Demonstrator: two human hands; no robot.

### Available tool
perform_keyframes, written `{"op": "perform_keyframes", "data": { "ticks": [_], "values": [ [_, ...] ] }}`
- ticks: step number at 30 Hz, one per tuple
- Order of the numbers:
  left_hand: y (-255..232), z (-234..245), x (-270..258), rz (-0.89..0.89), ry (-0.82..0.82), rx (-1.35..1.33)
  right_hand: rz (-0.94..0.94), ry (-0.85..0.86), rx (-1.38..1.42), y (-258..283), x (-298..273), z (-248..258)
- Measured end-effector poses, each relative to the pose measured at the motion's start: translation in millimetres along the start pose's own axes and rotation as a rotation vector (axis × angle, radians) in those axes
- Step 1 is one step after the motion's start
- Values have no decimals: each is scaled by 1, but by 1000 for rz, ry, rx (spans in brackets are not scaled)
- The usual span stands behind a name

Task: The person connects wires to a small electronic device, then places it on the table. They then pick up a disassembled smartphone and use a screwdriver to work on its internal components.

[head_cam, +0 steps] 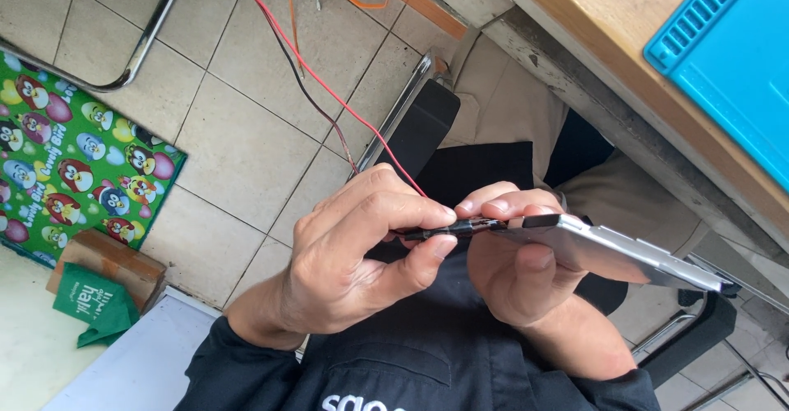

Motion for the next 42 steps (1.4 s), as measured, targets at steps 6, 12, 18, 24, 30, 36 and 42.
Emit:
{"op": "perform_keyframes", "data": {
  "ticks": [6,12,18,24,30,36,42],
  "values": [
    [0,1,0,-14,16,5,-37,-7,8,2,-2,1],
    [2,0,-3,-12,9,-2,-16,-22,-4,1,0,-2],
    [1,-1,-2,-31,-7,6,-27,-16,-13,1,-1,-1],
    [1,-1,-2,-31,-11,8,-71,-31,9,2,-2,0],
    [0,2,-1,-68,-10,28,-87,-75,20,3,-2,-2],
    [-2,4,2,-132,-37,35,-120,-144,107,2,-4,3],
    [-4,8,3,-124,-53,26,-177,-193,230,0,-14,16]
  ]
}}
Point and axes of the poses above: each hand's wrist, its own x-axis towards the middle knuckle, its own z-axis out of the back of the hand, y = z × x, the point moved 4 cm from there along x, towards the middle knuckle, and after that the axes turned 12 degrees about x, right-handed, at the moved point
